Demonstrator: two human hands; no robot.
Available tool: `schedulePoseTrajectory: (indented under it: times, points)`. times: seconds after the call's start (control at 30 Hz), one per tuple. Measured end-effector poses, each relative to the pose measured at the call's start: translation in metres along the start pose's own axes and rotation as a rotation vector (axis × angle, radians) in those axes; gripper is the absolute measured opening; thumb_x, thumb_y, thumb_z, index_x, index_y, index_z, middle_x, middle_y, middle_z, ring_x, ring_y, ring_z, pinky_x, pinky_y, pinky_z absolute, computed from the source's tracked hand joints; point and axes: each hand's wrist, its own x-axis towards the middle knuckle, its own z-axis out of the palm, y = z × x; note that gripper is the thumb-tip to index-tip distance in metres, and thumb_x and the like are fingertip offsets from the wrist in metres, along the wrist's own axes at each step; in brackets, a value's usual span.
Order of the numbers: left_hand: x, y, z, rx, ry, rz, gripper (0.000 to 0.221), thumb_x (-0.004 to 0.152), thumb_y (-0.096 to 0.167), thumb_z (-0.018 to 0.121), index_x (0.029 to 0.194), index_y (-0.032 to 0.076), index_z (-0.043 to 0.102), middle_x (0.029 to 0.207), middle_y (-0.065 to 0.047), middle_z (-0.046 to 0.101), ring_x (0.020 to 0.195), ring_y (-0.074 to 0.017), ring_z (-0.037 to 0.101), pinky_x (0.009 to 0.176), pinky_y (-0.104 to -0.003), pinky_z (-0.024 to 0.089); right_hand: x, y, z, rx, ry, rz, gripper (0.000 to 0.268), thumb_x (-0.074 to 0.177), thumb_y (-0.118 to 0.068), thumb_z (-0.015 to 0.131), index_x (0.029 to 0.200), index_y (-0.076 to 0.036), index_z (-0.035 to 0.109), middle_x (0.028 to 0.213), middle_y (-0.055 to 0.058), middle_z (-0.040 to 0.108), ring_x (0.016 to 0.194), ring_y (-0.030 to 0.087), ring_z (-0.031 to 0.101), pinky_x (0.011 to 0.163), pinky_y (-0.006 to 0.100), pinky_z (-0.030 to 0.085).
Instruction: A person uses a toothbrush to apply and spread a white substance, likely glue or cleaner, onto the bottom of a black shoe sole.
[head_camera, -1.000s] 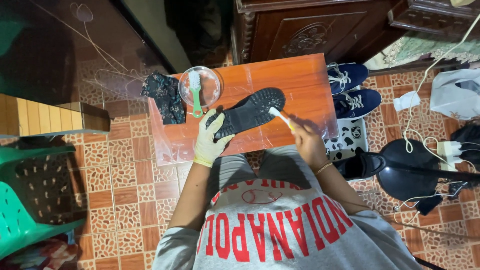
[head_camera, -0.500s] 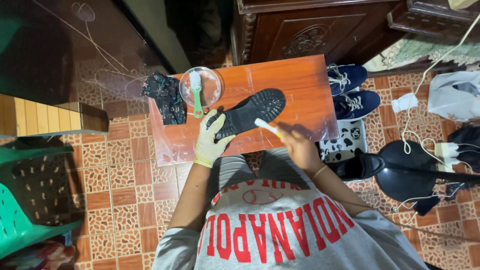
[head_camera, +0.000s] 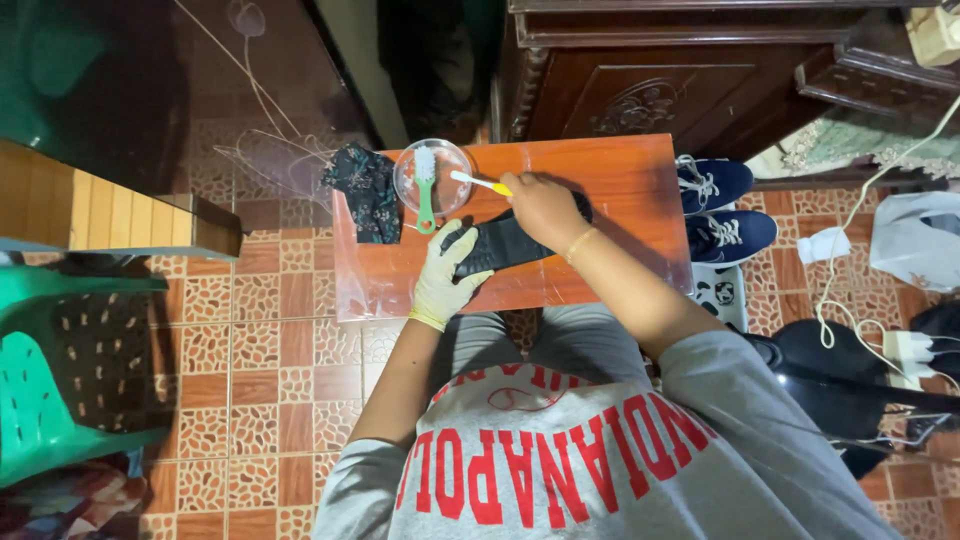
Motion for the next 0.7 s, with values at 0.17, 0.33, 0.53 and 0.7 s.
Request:
schedulePoseTrajectory:
  times: [0.17, 0.33, 0.53, 0.7]
  points:
    - [-0.001, 0.002, 0.0, 0.01, 0.013, 0.002, 0.072, 0.075, 0.035, 0.091, 0.141, 0.027, 0.064, 0.149, -0.012, 0.048, 0.132, -0.0328, 0.056, 0.113, -0.042, 0.046, 0.03, 0.011, 0.041, -0.171, -0.024, -0.096, 0.021, 0.096, -0.018, 0.061, 0.116, -0.02, 0.061, 0.087, 0.007, 0.068, 0.079, 0.031, 0.073, 0.066, 0.045, 0.061]
    - [0.001, 0.002, 0.0, 0.023, 0.007, 0.002, 0.072, 0.074, 0.036, 0.091, 0.141, 0.027, 0.063, 0.148, -0.012, 0.047, 0.132, -0.0335, 0.056, 0.113, -0.042, 0.047, 0.022, 0.004, -0.009, 0.15, -0.257, 0.119, 0.027, 0.102, -0.021, 0.054, 0.128, -0.019, 0.061, 0.104, 0.016, 0.07, 0.098, 0.038, 0.072, 0.081, 0.051, 0.059]
    - [0.0, 0.003, -0.002, -0.002, -0.001, -0.005, 0.072, 0.074, 0.036, 0.091, 0.141, 0.026, 0.064, 0.148, -0.013, 0.048, 0.132, -0.0344, 0.056, 0.114, -0.043, 0.045, -0.047, 0.04, -0.05, 0.554, -0.029, 0.408, 0.027, 0.093, -0.011, 0.066, 0.12, -0.01, 0.064, 0.1, 0.019, 0.067, 0.091, 0.039, 0.073, 0.082, 0.052, 0.058]
    - [0.003, 0.005, 0.0, 0.004, 0.009, 0.021, 0.07, 0.077, 0.034, 0.089, 0.142, 0.026, 0.063, 0.148, -0.014, 0.047, 0.132, -0.0362, 0.055, 0.114, -0.043, 0.045, -0.114, 0.058, -0.056, 0.501, 0.001, 0.342, 0.009, 0.095, -0.012, 0.066, 0.104, -0.008, 0.067, 0.081, 0.018, 0.065, 0.083, 0.041, 0.068, 0.072, 0.047, 0.054]
